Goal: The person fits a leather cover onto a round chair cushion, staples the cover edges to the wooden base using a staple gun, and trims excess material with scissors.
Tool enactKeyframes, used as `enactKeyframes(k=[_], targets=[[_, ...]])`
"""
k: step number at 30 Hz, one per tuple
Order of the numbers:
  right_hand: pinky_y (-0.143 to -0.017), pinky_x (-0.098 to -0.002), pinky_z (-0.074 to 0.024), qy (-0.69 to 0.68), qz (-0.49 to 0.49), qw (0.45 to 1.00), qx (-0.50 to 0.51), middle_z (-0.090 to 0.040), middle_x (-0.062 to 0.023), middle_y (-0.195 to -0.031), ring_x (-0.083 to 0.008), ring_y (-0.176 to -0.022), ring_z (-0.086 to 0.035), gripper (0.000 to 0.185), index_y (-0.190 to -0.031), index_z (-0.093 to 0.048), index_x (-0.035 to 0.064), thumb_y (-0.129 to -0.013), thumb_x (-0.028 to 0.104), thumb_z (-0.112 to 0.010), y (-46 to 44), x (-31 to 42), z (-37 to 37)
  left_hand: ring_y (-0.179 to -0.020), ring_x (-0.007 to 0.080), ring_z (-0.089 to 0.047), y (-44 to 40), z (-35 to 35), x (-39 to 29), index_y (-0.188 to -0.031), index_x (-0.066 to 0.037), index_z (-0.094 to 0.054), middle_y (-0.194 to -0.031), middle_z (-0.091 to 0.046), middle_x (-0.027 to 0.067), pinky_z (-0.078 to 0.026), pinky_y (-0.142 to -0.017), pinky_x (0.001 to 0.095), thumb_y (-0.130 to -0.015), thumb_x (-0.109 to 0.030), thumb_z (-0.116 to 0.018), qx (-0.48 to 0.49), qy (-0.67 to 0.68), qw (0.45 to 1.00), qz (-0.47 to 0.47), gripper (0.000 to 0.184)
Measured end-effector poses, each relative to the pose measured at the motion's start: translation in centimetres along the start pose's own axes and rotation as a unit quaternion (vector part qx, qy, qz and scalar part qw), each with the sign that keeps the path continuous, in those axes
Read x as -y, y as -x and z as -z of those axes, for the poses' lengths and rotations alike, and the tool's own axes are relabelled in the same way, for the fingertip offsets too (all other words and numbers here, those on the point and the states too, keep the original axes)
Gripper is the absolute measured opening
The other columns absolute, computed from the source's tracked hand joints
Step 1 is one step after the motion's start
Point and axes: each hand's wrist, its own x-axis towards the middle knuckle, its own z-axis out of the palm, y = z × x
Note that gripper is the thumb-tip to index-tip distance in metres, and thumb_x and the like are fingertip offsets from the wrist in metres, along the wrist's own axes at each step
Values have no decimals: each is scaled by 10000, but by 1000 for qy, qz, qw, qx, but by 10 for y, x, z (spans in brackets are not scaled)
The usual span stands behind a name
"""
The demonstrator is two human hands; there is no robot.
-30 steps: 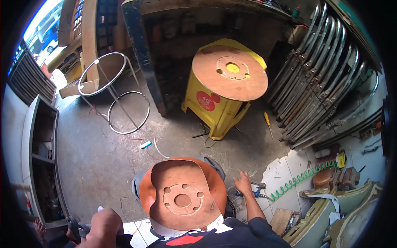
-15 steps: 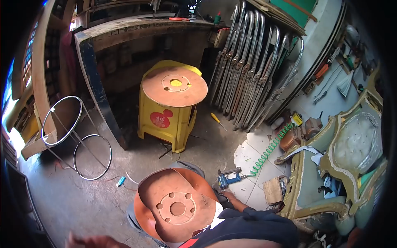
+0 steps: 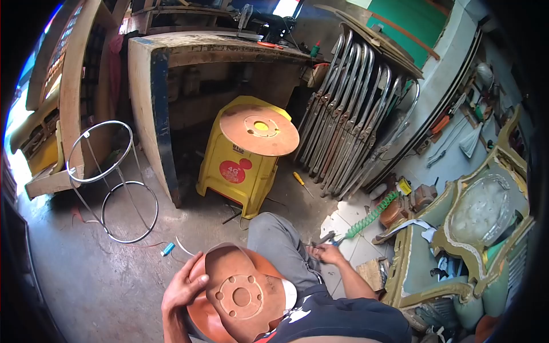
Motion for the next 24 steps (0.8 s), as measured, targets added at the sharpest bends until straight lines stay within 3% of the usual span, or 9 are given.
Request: enactKeyframes(k=[3,7,9,10,11,13,17,19,24], targets=[[-994,-384,-559,9,-9,996,-90,-778,-183,-1146,-298,-1053,-756,450,-1281,-736,59,-903,302,-709,-59,-31,50,-1378,244,-530,0,-16,-4,-1599,31,-366,-1496,-560,209,-444,-1128,349,-888,-98,-783,-23,-77,997,-14,834],[-848,-380,-590,-25,25,982,-184,-798,-140,-1002,-236,-897,-769,333,-1204,-759,59,-945,259,-697,-176,-97,150,-1390,293,-539,-7,-53,-25,-1593,37,-353,-1528,-527,201,-478,-1135,400,-829,-74,-832,-68,-15,997,24,908],[-882,-405,-588,27,19,975,-218,-794,-156,-1056,-298,-957,-770,356,-1213,-765,106,-930,306,-684,-238,-134,219,-1316,317,-605,-15,-86,-46,-1552,42,-424,-1426,-615,213,-532,-1077,418,-816,-60,-857,-101,-42,994,-26,860],[-1031,-443,-545,-2,-38,972,-232,-753,-201,-1176,-387,-1139,-709,374,-1208,-766,103,-911,300,-652,-243,-128,260,-1477,313,-457,-11,-115,-81,-1640,8,-270,-1622,-432,219,-419,-1195,415,-1006,-185,-715,-62,-61,996,22,798],[-1053,-444,-533,18,-65,967,-247,-742,-201,-1210,-389,-1177,-692,375,-1220,-763,107,-912,282,-640,-252,-137,292,-1485,309,-441,-17,-136,-93,-1646,23,-236,-1625,-434,201,-392,-1201,400,-981,-72,-718,-94,-34,995,16,827],[-1107,-461,-500,32,-118,951,-284,-701,-193,-1324,-379,-1277,-643,402,-1270,-746,123,-911,225,-598,-281,-158,370,-1484,310,-446,-34,-184,-125,-1642,29,-239,-1622,-441,199,-384,-1206,401,-985,-91,-714,-117,-35,992,18,820],[-1029,-519,-553,83,-209,903,-365,-677,-298,-1303,-444,-1217,-668,374,-1201,-730,-9,-900,180,-615,-343,-249,490,-1469,318,-467,-87,-269,-149,-1630,68,-225,-1614,-450,202,-390,-1200,405,-980,-137,-737,-127,15,992,-10,853],[-998,-522,-569,88,-251,871,-413,-685,-316,-1262,-468,-1166,-682,348,-1160,-741,-35,-892,160,-635,-366,-289,535,-1457,314,-482,-120,-301,-149,-1637,62,-215,-1601,-463,209,-399,-1194,406,-984,-131,-733,-108,7,994,34,855],[-1061,-527,-520,90,-231,832,-496,-587,-276,-1402,-458,-1281,-603,529,-1386,-565,28,-928,262,-685,-420,-364,599,-1379,273,-542,-182,-347,-124,-1662,15,-194,-1558,-513,185,-483,-1099,358,-992,-120,-724,-64,-104,975,184,865]])
